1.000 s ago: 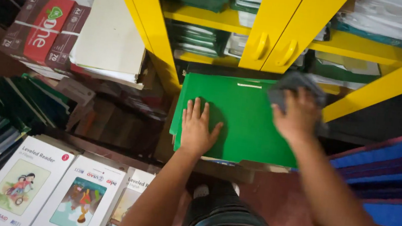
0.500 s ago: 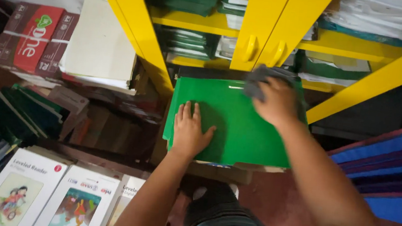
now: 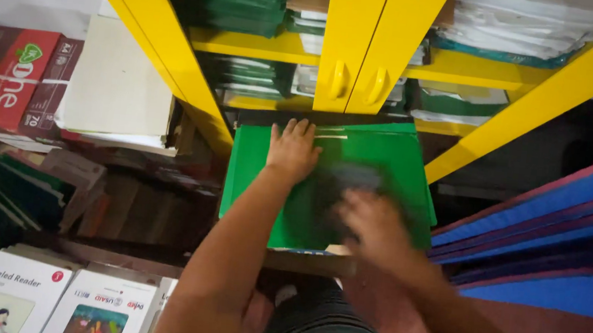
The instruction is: Organizing and wiping down folders and books on library shelves.
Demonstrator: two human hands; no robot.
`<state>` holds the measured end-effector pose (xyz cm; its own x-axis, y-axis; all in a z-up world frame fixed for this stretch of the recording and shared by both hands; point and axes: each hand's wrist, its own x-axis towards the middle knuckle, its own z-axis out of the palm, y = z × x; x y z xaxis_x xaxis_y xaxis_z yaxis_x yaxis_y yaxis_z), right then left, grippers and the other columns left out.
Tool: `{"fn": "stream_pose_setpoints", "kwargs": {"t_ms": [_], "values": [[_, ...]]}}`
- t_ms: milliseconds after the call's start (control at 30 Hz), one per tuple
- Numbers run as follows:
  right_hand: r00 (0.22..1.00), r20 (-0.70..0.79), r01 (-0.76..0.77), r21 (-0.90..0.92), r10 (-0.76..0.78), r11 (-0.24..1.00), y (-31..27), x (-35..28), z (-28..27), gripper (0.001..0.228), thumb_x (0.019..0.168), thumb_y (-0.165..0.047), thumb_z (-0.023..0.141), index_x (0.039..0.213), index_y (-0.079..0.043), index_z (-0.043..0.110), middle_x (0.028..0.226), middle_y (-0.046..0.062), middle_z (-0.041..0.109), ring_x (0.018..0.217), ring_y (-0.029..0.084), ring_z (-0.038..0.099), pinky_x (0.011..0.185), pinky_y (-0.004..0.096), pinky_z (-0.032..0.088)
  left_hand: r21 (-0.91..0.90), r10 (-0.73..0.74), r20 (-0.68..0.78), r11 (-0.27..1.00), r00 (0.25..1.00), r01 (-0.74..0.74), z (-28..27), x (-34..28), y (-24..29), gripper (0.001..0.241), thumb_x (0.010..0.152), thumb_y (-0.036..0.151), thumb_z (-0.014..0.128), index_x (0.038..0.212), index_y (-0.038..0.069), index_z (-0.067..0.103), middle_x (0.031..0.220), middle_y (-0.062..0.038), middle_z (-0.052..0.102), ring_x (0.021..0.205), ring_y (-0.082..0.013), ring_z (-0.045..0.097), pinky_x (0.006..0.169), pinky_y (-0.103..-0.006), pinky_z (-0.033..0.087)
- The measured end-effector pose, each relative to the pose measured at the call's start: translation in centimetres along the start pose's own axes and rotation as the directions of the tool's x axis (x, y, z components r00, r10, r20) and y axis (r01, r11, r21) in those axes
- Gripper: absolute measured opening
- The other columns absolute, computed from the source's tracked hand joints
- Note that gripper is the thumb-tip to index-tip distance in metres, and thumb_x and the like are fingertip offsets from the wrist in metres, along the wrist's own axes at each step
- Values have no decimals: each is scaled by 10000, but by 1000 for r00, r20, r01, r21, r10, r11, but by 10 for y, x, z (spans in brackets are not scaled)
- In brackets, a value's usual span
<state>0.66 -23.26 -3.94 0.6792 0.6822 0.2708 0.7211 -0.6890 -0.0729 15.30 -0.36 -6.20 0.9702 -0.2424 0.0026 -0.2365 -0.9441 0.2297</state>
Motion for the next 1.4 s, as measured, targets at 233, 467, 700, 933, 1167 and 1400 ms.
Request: {"fn": "stream_pose_setpoints", "kwargs": {"t_ms": [233,467,700,933,1167,1400], "values": [[832,2,-540,-230,555,810,72,-3,-11,656,774,-475,700,1360,-184,666,1414,129,615,1294,372,594,1045,547,455,69,38,-64,997,997,-34,1,-11,-7,602,878,483,709,1386,180,597,1313,-63,573,1310,-313,554,1109,-650,386],[974,-32,-225,4,225,974,16,53,-8,631,636,-353,813,1238,-178,734,1359,124,658,1277,397,609,981,524,499,52,-51,125,998,991,45,-6,9,-26,726,727,648,792,1225,128,693,1139,-130,601,1120,-386,660,889,-553,576],[787,39,-609,-117,616,785,83,29,-7,648,796,-471,687,1378,-186,668,1478,104,582,1357,370,545,1099,543,428,0,-29,342,1000,939,31,-59,5,-12,628,723,602,786,1092,94,789,1090,-165,753,1123,-382,719,922,-517,587],[934,37,-351,-95,356,931,30,50,-19,559,750,-381,762,1273,-191,708,1370,105,644,1311,351,585,1041,491,480,-205,-20,413,972,911,114,-13,18,-45,600,703,589,762,1048,100,791,1088,-174,768,1170,-385,693,969,-508,564],[833,107,-525,-153,542,837,77,30,-18,644,819,-510,682,1383,-200,663,1464,100,593,1354,334,562,1074,480,477,-308,-153,518,885,842,350,-21,-43,-50,678,765,569,731,1191,43,752,1322,-194,690,1310,-367,606,1066,-492,509],[959,126,-254,-17,254,967,-32,41,-30,514,800,-445,733,1246,-189,739,1315,141,672,1262,352,630,1010,489,520,-739,-477,368,371,798,563,-9,-166,-64,652,762,403,818,1217,-53,713,1188,-299,713,1214,-404,653,941,-546,527]]}}
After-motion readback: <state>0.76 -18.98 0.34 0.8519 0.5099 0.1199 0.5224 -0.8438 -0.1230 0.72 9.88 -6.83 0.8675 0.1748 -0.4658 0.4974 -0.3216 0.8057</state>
